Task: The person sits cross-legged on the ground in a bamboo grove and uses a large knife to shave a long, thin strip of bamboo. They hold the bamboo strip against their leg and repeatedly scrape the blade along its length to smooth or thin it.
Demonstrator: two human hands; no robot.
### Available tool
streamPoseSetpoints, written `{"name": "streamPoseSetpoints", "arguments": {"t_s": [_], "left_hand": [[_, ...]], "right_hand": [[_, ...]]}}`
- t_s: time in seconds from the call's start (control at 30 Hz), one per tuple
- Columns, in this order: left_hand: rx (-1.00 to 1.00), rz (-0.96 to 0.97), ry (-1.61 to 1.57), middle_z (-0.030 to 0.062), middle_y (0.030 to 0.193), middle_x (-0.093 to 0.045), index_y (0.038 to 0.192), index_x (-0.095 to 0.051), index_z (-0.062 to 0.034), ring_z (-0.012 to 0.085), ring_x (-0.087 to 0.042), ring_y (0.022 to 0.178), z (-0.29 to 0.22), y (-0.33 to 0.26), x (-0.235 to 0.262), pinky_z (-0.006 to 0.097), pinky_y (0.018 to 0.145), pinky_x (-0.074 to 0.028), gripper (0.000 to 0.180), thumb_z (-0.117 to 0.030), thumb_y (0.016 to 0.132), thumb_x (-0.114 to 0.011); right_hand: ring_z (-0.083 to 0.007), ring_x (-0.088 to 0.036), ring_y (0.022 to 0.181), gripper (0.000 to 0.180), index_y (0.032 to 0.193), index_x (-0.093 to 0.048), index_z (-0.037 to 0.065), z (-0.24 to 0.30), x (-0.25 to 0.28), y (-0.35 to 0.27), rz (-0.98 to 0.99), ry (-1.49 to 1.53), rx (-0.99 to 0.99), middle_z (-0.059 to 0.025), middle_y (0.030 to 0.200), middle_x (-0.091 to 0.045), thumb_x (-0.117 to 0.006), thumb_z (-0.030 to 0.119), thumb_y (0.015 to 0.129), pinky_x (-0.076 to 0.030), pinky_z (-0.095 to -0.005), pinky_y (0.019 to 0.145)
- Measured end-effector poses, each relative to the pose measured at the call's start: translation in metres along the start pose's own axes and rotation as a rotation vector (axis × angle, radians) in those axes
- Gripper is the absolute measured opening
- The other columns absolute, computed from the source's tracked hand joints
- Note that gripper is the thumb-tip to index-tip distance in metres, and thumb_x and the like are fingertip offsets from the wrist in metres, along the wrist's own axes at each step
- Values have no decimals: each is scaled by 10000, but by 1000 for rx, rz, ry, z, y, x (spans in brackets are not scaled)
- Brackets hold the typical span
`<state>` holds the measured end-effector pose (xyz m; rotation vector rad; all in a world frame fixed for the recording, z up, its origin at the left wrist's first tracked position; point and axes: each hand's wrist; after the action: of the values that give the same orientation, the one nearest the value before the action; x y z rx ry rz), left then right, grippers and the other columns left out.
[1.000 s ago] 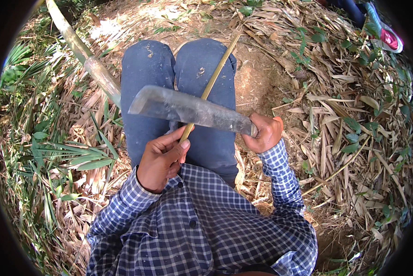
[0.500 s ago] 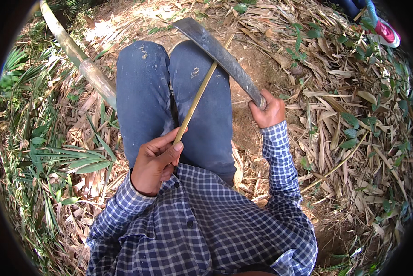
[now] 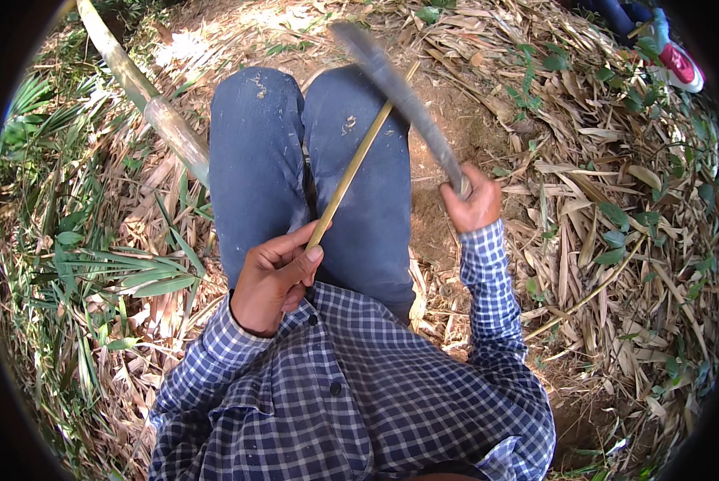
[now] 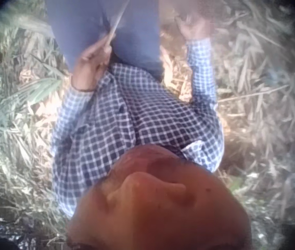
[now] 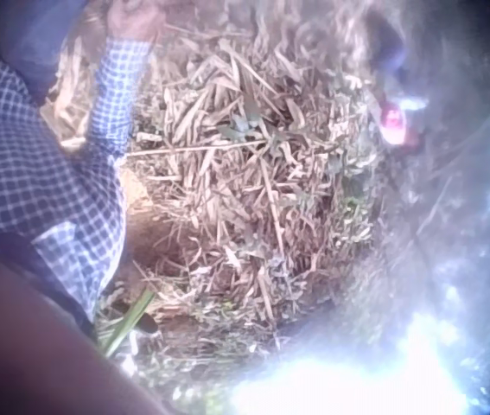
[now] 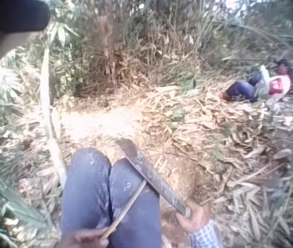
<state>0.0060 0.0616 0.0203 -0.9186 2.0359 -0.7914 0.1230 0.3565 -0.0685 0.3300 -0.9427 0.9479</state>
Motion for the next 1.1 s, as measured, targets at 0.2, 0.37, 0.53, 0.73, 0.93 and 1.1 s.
{"name": "streamPoseSetpoints", "arguments": {"t_s": [0.2,0.37,0.53,0.73,0.93,1.1], "left_hand": [[69,-25,-35,-17,688,-515,1391,-529,-84,3,-305,446,7,5,3,177,385,-227,399,-123,995,-560],[34,21,-65,-21,705,-498,1394,-524,-75,0,-318,478,-1,0,-3,166,395,-246,402,-107,995,-558],[44,-19,-30,-15,674,-497,1405,-515,-99,2,-295,448,3,-1,-2,158,392,-243,406,-137,1002,-547],[23,-3,-29,-11,686,-497,1407,-508,-84,12,-294,442,4,-1,0,166,385,-245,413,-132,999,-551],[27,-4,-52,-17,689,-492,1399,-513,-59,13,-309,473,4,-6,0,170,397,-251,404,-98,998,-551],[28,-7,-64,-16,689,-492,1409,-501,-60,14,-317,489,5,-9,-1,169,399,-246,419,-108,996,-559]], "right_hand": [[-278,-596,479,212,728,-614,42,31,-1,-44,38,-37,494,-129,545,-569,-733,193,639,-459,-392,465],[-328,-641,554,272,833,-666,42,17,3,-22,26,-38,185,-159,618,-623,-764,223,655,-509,-417,540],[-330,-643,560,280,869,-675,46,29,4,-34,99,-46,296,-156,649,-644,-762,229,676,-512,-418,544],[-312,-635,532,174,773,-660,62,20,-5,-14,-6,-6,181,-126,581,-606,-730,209,714,-493,-408,508],[-346,-666,605,261,897,-688,53,24,2,-20,108,-77,260,-160,694,-671,-727,232,712,-534,-435,570],[-345,-660,584,238,889,-695,63,14,-1,3,0,-7,94,-167,670,-662,-719,235,727,-533,-443,559]]}}
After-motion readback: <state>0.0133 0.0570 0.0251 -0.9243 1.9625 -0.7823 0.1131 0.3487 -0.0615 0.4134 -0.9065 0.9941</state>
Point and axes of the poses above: each hand's wrist, its own y-axis towards the middle knuckle, its own x-axis out of the back of the hand, z = x × y
